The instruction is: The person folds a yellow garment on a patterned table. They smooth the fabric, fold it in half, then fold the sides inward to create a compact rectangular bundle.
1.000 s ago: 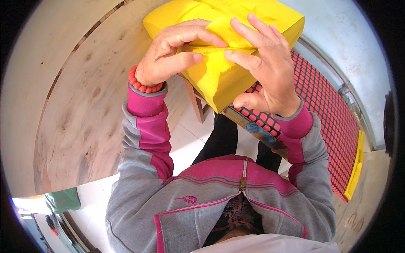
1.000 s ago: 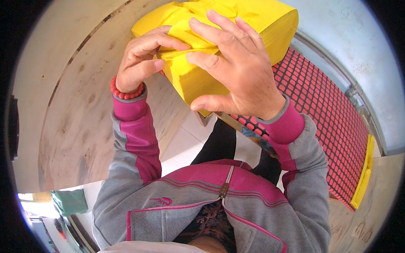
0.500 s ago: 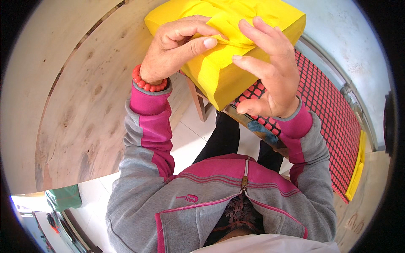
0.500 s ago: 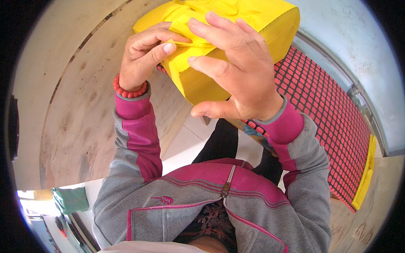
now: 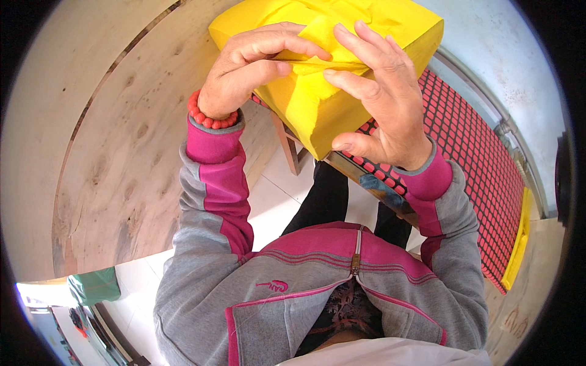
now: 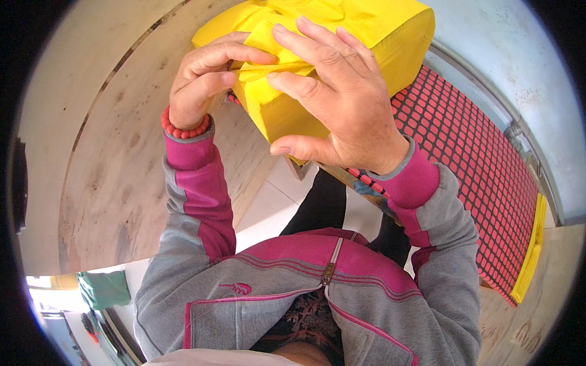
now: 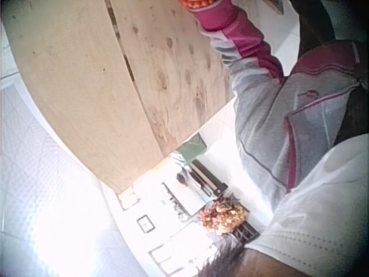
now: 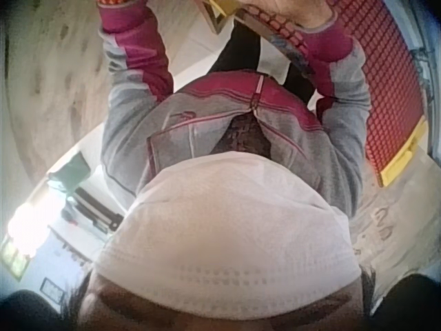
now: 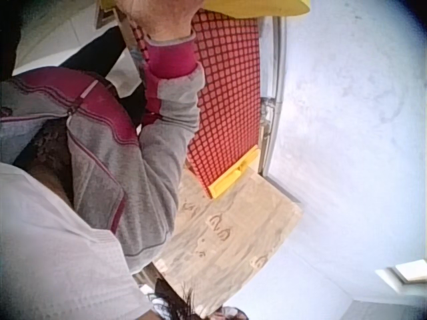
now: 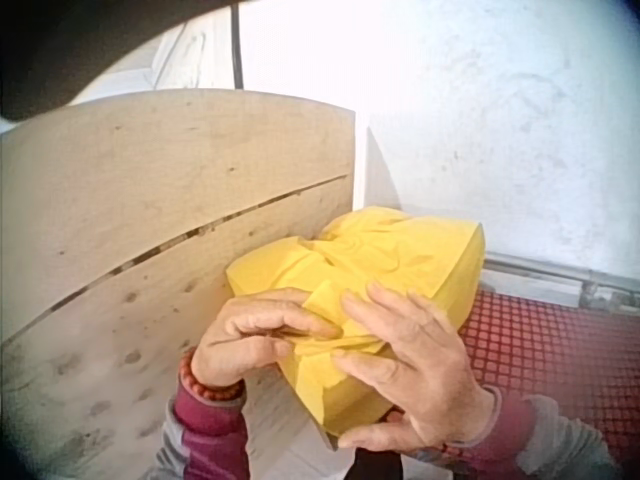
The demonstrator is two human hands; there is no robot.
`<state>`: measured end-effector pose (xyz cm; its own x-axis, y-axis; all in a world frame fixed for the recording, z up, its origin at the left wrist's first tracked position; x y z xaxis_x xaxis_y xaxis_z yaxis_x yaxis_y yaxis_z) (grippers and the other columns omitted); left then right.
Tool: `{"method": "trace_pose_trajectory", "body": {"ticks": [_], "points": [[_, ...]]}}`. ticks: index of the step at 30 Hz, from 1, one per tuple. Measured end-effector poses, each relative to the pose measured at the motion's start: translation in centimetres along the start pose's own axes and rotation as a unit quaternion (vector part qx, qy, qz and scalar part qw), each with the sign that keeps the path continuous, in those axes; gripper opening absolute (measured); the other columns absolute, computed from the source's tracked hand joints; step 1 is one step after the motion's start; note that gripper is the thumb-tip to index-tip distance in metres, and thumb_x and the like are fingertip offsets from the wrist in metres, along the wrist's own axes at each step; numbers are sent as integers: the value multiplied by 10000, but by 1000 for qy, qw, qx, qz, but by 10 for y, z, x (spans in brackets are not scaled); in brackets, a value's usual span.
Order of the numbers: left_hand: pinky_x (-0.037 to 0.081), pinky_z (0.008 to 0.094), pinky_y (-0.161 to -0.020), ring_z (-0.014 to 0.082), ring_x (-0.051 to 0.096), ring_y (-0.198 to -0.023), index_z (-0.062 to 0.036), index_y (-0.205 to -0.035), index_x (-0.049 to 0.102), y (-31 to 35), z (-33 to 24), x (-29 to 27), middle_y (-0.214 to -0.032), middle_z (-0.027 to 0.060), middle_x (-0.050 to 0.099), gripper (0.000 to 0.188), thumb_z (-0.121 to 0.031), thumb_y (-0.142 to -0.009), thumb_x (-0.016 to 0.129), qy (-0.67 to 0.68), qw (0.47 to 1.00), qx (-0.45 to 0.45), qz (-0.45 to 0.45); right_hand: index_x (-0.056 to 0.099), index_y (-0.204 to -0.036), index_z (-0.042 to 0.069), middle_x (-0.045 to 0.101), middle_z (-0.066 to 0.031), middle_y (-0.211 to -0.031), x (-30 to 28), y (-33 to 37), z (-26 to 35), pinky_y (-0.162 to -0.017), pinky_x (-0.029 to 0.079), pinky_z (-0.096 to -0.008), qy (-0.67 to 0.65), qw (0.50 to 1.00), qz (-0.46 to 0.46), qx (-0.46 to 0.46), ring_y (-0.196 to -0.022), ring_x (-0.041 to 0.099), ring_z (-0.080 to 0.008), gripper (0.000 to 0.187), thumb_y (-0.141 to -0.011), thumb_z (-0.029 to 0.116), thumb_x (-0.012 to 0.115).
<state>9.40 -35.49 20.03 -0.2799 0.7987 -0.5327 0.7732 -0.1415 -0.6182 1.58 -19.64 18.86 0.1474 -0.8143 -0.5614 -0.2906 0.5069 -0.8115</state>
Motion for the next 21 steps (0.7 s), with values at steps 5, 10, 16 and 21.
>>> {"method": "trace_pose_trajectory", "body": {"ticks": [5,10,16,21], "points": [[311,413,-1187,270,603,-1217,42,-1157,697,0,-1,1,-1195,138,715,408,-56,-791,545,24,999,24,3,688,-1190,123,542,-136,-1473,-2,0,-3,-1123,354,-566,-37,999,-17,19,-1378,482,-378,668,-811,673,683],[368,394,-1143,281,576,-1259,34,-1205,676,7,10,-2,-1263,156,674,409,-14,-809,586,46,999,18,4,664,-1246,124,543,-139,-1472,-1,0,-3,-1124,351,-567,-44,999,-25,20,-1376,484,-379,687,-818,661,686],[412,391,-1102,300,551,-1296,12,-1236,657,12,19,-6,-1314,176,636,401,14,-835,658,45,998,39,-22,656,-1268,113,552,-140,-1462,0,-2,-6,-1124,355,-556,-49,998,-36,20,-1370,492,-376,665,-837,617,698],[412,392,-1105,299,542,-1309,14,-1230,654,14,24,-6,-1312,176,639,390,3,-841,678,77,996,28,-40,653,-1271,105,555,-142,-1459,0,-3,-7,-1124,357,-554,-52,998,-35,25,-1374,492,-374,667,-829,601,713]]}}
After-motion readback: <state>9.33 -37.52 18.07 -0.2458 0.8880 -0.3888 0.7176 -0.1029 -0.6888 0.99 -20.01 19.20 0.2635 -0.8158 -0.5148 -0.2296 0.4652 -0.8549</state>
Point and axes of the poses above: each hand's wrist, its own y-axis away from the middle knuckle, its own x-axis out of the palm, z = x × y, the point moved 8 cm from there along -y, towards the middle knuckle
